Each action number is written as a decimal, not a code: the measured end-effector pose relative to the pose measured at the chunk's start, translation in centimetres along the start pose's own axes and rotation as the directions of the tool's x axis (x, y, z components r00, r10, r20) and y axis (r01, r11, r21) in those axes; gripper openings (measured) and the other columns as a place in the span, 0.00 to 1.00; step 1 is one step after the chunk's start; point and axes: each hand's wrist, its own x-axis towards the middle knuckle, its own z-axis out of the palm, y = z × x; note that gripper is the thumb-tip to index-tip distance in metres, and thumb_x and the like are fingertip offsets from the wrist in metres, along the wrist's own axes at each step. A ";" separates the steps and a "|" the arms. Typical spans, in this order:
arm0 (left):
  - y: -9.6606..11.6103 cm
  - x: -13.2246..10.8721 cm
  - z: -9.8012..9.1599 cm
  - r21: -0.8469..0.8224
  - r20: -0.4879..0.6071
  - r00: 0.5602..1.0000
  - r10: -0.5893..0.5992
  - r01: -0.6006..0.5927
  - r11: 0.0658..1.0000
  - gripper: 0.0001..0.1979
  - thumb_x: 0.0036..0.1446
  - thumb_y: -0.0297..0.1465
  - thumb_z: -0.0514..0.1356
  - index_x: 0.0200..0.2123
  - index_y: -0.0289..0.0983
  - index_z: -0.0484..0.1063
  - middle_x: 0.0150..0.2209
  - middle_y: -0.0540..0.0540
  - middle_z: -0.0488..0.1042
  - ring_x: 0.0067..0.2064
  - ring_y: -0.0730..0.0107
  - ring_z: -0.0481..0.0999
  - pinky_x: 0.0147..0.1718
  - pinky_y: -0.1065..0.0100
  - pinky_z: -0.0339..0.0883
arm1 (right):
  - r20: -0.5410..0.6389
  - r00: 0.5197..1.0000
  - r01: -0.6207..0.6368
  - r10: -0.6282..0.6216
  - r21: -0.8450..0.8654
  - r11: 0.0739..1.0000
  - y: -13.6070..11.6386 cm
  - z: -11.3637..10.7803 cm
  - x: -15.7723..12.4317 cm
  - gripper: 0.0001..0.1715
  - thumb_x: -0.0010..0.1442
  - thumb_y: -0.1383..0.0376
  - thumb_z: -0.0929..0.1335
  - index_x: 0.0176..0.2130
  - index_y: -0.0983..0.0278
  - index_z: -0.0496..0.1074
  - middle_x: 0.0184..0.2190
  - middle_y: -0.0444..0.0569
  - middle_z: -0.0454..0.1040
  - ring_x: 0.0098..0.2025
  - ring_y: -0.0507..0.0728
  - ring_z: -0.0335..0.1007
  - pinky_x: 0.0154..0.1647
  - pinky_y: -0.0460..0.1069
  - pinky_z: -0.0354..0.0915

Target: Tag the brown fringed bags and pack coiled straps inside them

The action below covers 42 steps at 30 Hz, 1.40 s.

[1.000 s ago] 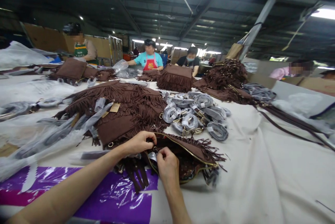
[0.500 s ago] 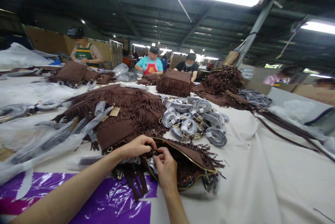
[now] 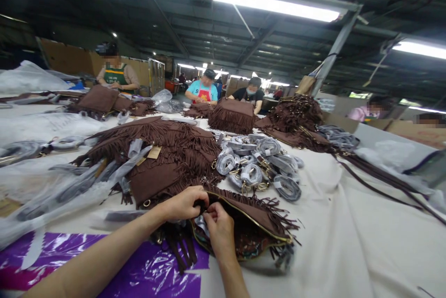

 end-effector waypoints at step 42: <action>1.5 -0.5 -1.3 0.442 0.215 0.970 0.113 -0.199 0.874 0.04 0.58 0.25 0.57 0.37 0.37 0.71 0.55 0.44 0.66 0.46 0.62 0.74 0.41 0.67 0.71 | 0.062 0.995 0.068 -0.075 0.099 0.993 0.2 -0.6 -0.5 0.12 0.56 0.57 0.68 0.27 0.62 0.65 0.22 0.38 0.58 0.26 0.53 0.54 0.26 0.46 0.54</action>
